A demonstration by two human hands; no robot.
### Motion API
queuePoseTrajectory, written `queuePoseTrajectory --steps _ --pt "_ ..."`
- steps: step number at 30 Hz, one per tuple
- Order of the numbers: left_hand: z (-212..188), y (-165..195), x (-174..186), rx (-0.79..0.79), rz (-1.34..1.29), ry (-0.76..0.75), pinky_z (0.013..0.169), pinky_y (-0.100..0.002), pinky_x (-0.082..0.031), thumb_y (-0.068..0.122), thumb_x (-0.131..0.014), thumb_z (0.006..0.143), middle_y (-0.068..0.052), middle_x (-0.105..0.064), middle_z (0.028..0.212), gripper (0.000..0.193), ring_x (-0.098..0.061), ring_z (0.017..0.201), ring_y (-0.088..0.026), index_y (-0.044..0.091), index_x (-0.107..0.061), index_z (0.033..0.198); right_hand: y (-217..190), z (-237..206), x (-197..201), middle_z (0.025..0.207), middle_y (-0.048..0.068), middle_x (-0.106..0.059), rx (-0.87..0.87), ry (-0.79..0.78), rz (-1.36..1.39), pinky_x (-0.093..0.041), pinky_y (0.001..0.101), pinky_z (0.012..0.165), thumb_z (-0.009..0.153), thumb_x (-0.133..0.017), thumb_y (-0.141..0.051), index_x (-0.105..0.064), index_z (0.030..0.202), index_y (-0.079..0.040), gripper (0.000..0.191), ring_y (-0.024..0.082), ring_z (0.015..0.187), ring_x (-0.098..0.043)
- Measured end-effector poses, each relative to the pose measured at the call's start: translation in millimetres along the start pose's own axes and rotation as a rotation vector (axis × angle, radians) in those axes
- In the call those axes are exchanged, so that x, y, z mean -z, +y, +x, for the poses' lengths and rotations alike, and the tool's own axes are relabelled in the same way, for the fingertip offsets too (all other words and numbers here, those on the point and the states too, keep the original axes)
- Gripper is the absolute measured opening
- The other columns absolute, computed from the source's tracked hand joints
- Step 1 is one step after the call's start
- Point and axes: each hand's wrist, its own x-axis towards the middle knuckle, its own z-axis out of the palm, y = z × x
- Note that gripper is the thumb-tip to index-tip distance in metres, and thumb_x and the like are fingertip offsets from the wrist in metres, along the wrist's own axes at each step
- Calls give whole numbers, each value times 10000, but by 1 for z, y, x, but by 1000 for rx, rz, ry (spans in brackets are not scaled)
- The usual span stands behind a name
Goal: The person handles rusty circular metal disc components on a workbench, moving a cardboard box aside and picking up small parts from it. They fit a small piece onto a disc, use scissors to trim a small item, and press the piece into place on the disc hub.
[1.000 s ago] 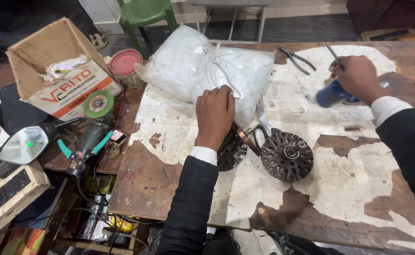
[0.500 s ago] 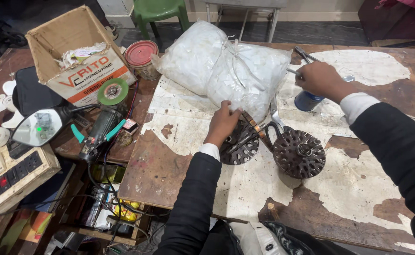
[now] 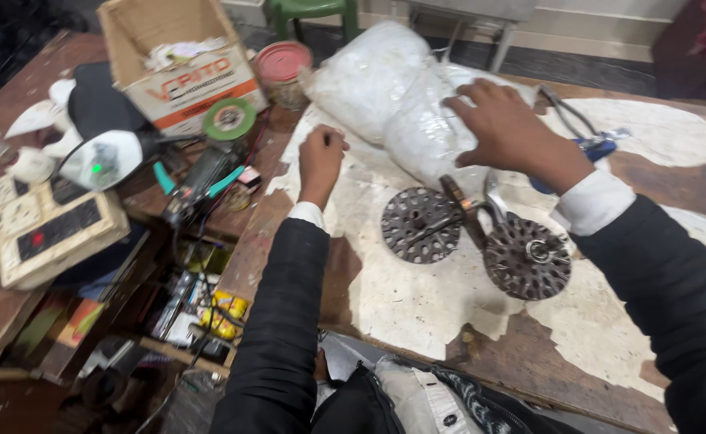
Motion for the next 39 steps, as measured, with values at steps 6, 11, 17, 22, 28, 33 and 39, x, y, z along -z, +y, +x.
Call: queuePoseTrajectory --steps 6,11,17,22,28,33,39 --pt "-18 -13 118 -32 -50 244 638 -333 -538 207 -622 989 -86 -753 770 226 -708 650 -155 -3 -664 915 -132 79 16 1433 156 -526 363 49 222 -392 517 1077 692 -884 -235 -551 1379 -99 775 372 1381 -439" --pt "-27 -56 239 -75 -147 360 692 -328 -533 188 -571 1036 -67 -717 877 193 -647 746 -155 11 -645 1016 -228 162 12 1370 179 -546 554 55 317 -434 496 1069 738 -851 -224 -562 1366 -66 709 386 1289 -497" --pt "-56 -106 398 0 -90 642 747 -332 -545 189 -534 1056 -73 -734 940 195 -665 792 -166 24 -638 1054 -388 272 -1 1382 205 -553 762 175 370 -449 505 1032 747 -812 -193 -571 1318 -13 646 411 1282 -518" --pt "-100 -124 505 -25 172 874 756 -368 -545 175 -596 1032 -146 -715 990 189 -688 883 -258 8 -654 1100 -508 327 -5 1332 172 -594 884 53 476 -459 485 1019 759 -814 -213 -567 1333 -33 651 388 1229 -556" --pt "-148 -138 579 -70 782 1091 1099 -518 -349 142 -682 922 -320 -509 1418 479 -420 1352 -486 -53 -551 1340 -591 350 -14 1298 185 -613 1000 1 523 -468 483 991 765 -798 -221 -566 1328 -44 634 391 1203 -576" --pt "-167 -157 603 37 637 1006 1190 -510 -300 165 -668 959 -295 -463 1522 563 -372 1450 -461 -53 -475 1442 -623 357 -18 1261 195 -622 983 -43 482 -485 496 956 799 -782 -272 -542 1376 -51 662 396 1180 -589" --pt "-130 -150 595 57 571 890 1140 -470 -383 218 -673 954 -275 -524 1464 579 -490 1367 -437 -35 -481 1438 -589 378 -10 1305 193 -614 952 -13 449 -487 486 981 794 -791 -290 -518 1409 -38 719 386 1213 -577"
